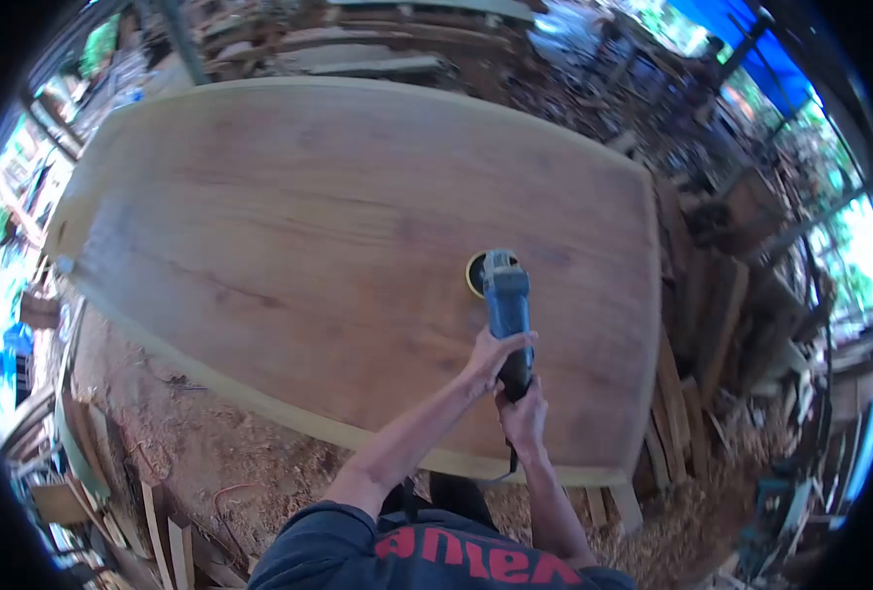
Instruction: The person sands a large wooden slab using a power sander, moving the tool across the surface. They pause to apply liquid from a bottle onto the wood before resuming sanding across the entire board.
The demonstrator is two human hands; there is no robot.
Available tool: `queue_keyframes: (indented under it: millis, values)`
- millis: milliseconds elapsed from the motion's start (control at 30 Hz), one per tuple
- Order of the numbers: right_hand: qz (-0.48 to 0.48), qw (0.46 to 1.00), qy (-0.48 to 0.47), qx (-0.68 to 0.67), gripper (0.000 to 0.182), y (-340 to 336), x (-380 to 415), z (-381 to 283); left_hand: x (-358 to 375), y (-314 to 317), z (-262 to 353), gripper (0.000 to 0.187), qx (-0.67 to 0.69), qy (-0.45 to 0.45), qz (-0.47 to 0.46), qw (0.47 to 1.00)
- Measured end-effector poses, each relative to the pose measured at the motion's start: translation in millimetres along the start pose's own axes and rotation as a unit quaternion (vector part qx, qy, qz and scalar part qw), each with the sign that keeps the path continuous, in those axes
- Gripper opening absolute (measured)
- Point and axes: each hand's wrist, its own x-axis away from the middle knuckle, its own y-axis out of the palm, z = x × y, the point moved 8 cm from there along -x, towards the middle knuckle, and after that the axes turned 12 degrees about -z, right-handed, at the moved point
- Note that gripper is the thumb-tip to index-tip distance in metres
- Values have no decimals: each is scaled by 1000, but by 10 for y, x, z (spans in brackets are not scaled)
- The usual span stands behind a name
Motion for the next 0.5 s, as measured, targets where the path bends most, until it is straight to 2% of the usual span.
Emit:
queue_keyframes:
  millis: [67,133,300,367,400,500]
  values:
    - [4,998,51,-31,35,-442,57,301,-200,455,-284,41,1,-13,-13,1000]
    - [44,998,28,-41,34,-860,135,504,-351,878,-557,41,-7,-20,-37,999]
    - [87,993,74,-30,33,-1530,404,1170,-602,1584,-1373,46,0,-57,-80,995]
    - [102,987,104,-66,34,-1665,562,1254,-569,1734,-1587,50,-18,-91,-88,992]
    - [123,990,60,-44,34,-1654,567,1248,-510,1757,-1549,49,-20,-74,-85,993]
    - [100,990,79,-66,34,-1581,685,1345,-422,1678,-1651,53,-30,-92,-81,992]
